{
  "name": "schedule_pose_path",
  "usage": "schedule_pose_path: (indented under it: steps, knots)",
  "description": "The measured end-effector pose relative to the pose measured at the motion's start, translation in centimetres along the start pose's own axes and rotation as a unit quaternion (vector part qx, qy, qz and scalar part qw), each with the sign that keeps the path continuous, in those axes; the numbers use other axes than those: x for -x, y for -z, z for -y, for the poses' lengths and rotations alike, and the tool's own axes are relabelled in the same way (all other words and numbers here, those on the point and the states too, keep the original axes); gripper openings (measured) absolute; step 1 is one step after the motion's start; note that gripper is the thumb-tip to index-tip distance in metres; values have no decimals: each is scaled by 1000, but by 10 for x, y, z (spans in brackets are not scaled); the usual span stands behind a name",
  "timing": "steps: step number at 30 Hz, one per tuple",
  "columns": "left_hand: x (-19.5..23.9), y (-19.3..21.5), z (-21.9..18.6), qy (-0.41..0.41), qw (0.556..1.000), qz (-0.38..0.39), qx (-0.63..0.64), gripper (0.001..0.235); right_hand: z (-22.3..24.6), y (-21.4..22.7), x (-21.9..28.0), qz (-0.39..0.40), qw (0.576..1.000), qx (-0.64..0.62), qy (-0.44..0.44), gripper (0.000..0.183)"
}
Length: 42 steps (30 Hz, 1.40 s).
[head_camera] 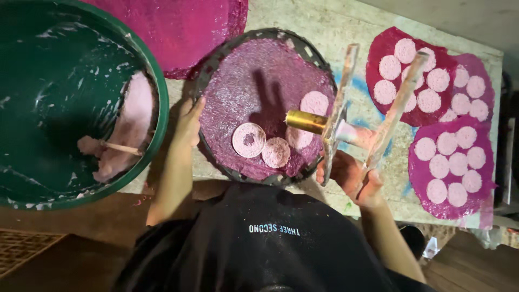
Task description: The person scoops pink dough from a green basin, packs it into a handheld mold, and presses it onto a pink mat to form round discs. They repeat this process, arranging the finished discs on the mat.
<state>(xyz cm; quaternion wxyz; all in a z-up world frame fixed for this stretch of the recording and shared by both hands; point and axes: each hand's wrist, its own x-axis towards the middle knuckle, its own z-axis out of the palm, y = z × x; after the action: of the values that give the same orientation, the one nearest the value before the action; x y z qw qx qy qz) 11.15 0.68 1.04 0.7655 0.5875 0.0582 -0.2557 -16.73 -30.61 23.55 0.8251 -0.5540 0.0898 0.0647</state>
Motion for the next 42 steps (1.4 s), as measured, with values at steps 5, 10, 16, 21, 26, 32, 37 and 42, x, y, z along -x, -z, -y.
schedule_pose_path:
  steps: [5, 10, 16, 21, 26, 32, 37, 42]
  knots:
    - [-13, 11, -9, -9, 994, 3, 107, 46, -27, 13, 23, -32, 998, -16, 49, 123]
    - [-25, 19, 1, 5, 990, -88, 110, 50, -44, 26, 45, -38, 995, -54, 69, 128]
    - [-26, 15, 12, -15, 977, -97, 188, 60, -67, 37, 53, -70, 988, -111, 86, 128]
    - [20, -9, 10, 95, 940, -79, 318, 57, -70, 40, 57, -112, 986, -90, 91, 130]
    - [50, -43, 21, 73, 891, 80, 440, 63, -60, 42, 51, -103, 985, -48, 127, 127]
    - [39, -54, 18, 43, 887, 101, 449, 67, -53, 42, 48, -105, 984, -42, 136, 123]
    - [44, -55, 25, 37, 889, 108, 443, 69, -48, 42, 47, -105, 983, -37, 146, 122]
    - [27, -40, 25, -13, 907, 43, 419, 70, -44, 45, 47, -113, 980, -47, 156, 119]
